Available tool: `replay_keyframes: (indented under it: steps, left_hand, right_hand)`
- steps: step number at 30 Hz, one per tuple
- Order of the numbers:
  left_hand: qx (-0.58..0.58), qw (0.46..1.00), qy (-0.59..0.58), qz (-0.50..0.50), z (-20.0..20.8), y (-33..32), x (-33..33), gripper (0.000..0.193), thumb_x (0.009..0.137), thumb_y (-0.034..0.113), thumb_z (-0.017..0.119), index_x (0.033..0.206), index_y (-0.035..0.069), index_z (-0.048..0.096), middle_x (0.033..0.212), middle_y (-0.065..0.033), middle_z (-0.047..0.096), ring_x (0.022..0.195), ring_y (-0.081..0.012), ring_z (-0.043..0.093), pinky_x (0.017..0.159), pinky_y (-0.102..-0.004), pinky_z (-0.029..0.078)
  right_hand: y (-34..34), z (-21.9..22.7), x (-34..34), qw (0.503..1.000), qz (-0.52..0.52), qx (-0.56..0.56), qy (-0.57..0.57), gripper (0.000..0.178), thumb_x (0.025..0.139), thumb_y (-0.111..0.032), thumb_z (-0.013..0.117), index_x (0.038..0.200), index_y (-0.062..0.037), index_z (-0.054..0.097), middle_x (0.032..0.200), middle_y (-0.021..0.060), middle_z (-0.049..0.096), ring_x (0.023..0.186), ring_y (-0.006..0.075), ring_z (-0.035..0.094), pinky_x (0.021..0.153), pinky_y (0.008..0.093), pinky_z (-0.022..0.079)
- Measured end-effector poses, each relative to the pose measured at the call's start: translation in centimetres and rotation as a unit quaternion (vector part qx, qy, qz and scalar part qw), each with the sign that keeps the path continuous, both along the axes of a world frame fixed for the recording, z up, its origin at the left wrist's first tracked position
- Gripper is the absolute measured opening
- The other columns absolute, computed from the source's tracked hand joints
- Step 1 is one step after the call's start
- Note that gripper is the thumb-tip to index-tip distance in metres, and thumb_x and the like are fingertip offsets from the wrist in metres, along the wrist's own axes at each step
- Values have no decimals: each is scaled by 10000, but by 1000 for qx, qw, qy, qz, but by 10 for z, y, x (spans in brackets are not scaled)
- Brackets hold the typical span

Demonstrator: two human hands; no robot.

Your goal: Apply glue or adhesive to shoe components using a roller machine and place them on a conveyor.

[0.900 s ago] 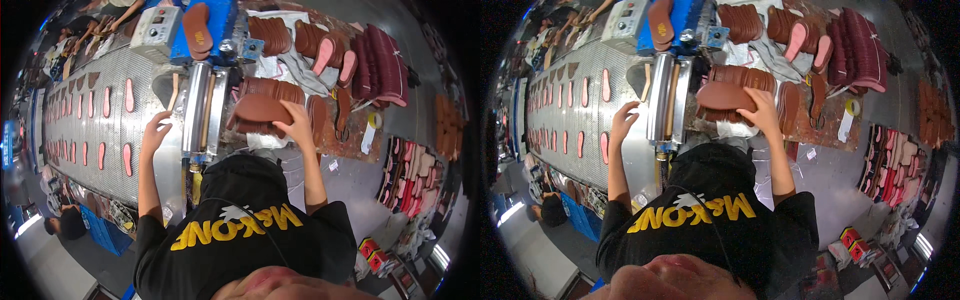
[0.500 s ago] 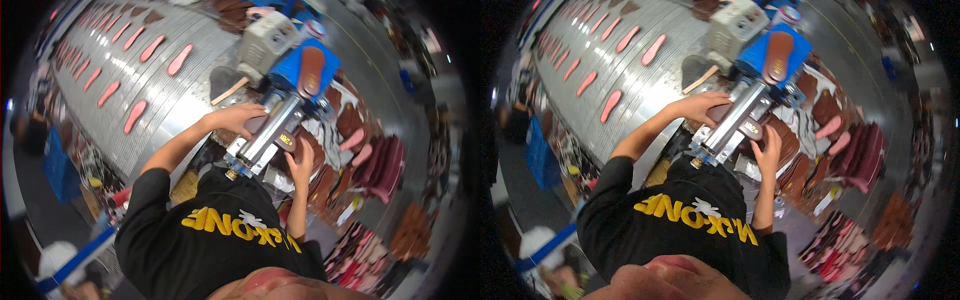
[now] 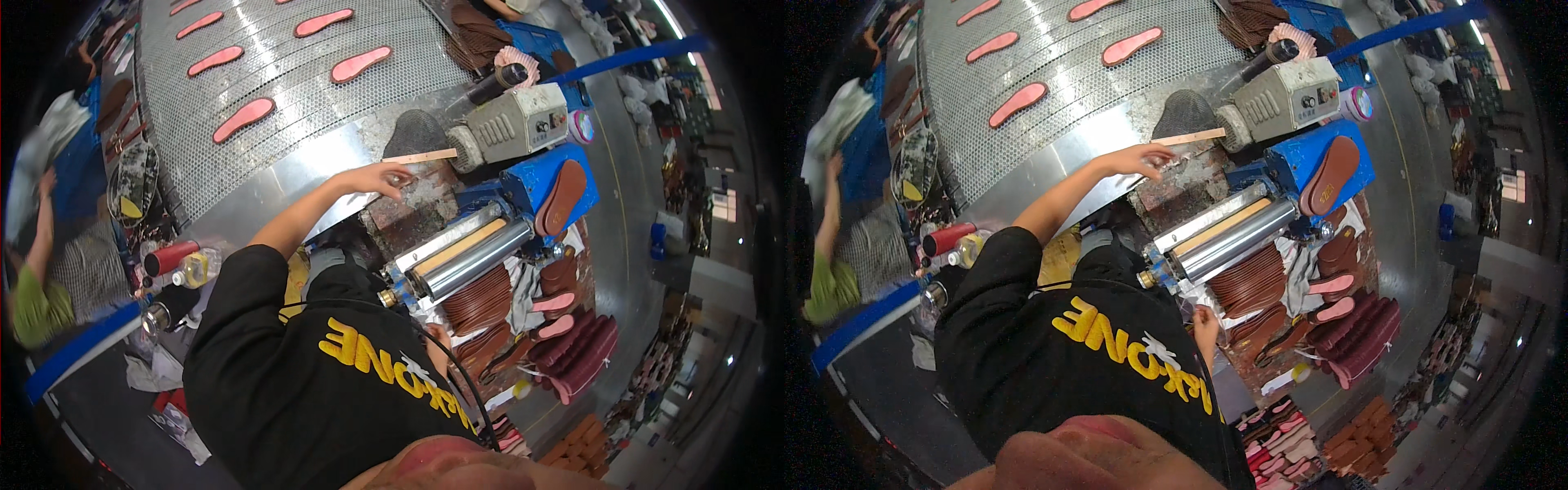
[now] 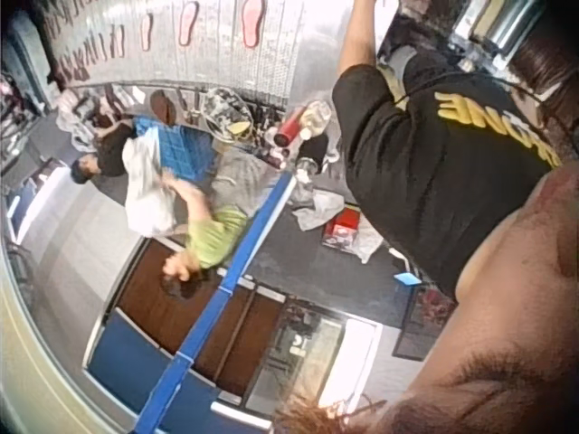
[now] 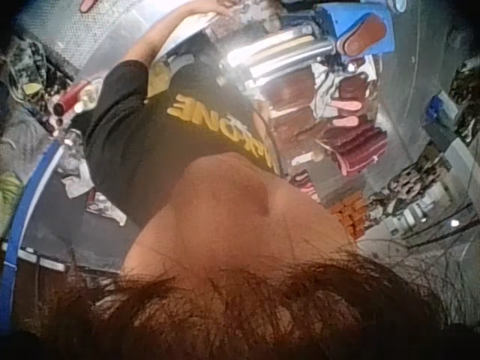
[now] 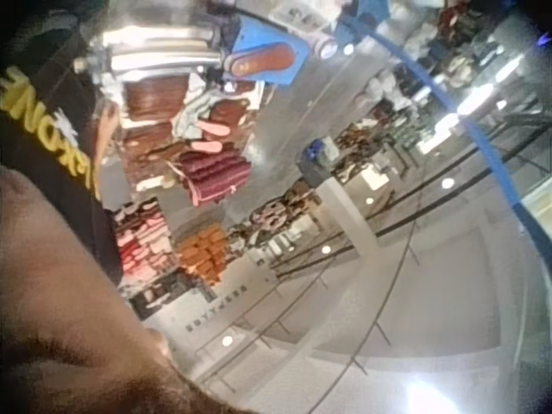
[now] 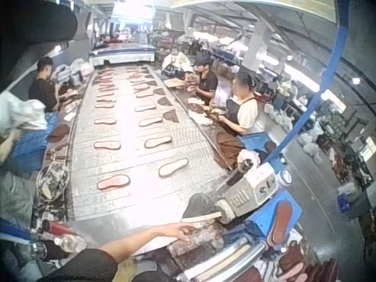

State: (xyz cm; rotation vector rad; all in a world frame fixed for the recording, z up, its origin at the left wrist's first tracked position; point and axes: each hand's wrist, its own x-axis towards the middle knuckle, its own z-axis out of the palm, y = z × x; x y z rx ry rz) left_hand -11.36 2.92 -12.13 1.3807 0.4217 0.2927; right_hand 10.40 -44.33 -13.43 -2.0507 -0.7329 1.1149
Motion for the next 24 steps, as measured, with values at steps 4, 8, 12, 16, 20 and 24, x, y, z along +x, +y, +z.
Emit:
replay_keyframes:
  steps: [4, 8, 12, 16, 20, 24]
  left_hand:
    - [-404, 881, -85, 232, -38, -44, -56, 600, 885, 186, 628, 1413, 110, 352, 1343, -91, 508, 1221, -288, 495, 1017, -516, 404]
    - [-494, 760, -183, 381, -104, -61, -125, 490, 888, 183, 611, 1321, 57, 418, 1328, -143, 509, 1225, -327, 490, 1027, -544, 396]
    - [-502, 623, -278, 531, -127, -42, -175, 318, 868, 171, 628, 1148, 48, 540, 1241, -148, 560, 1161, -334, 534, 1012, -541, 407]
    - [-460, 606, -287, 581, -107, -15, -199, 458, 904, 217, 605, 1270, 5, 429, 1329, -217, 473, 1257, -381, 452, 1065, -522, 384]
    - [-470, 638, -80, 604, -110, -10, -225, 442, 906, 286, 629, 1209, 7, 468, 1279, -217, 515, 1176, -345, 544, 975, -440, 490]
    - [-320, 759, 136, 551, -121, 19, -259, 320, 903, 274, 603, 1075, 5, 579, 1019, -148, 634, 943, -245, 640, 797, -372, 540]
  right_hand:
    - [-6, 3, 3, 997, 57, -8, 46, 160, 896, -53, 578, 1033, 25, 599, 828, 35, 614, 726, 101, 562, 673, 249, 459]
    - [-18, -32, 10, 993, 20, -57, 106, 171, 894, -51, 568, 1039, 32, 599, 838, 52, 622, 741, 111, 576, 679, 255, 468]
    - [-9, -33, 20, 989, 50, -45, 131, 193, 875, -27, 568, 1056, 30, 604, 843, 53, 637, 744, 116, 591, 683, 257, 481]
    - [-17, -49, 26, 992, 49, -88, 83, 220, 863, -20, 568, 1075, 29, 601, 839, 43, 638, 739, 105, 587, 677, 249, 481]
    - [-14, -59, 24, 982, 15, -56, 180, 249, 856, -28, 580, 1102, 4, 595, 854, 21, 635, 737, 88, 571, 646, 231, 459]
    - [-20, -31, 23, 976, 8, -113, 188, 248, 862, -60, 596, 1105, -12, 598, 881, 36, 655, 722, 102, 594, 607, 242, 470]
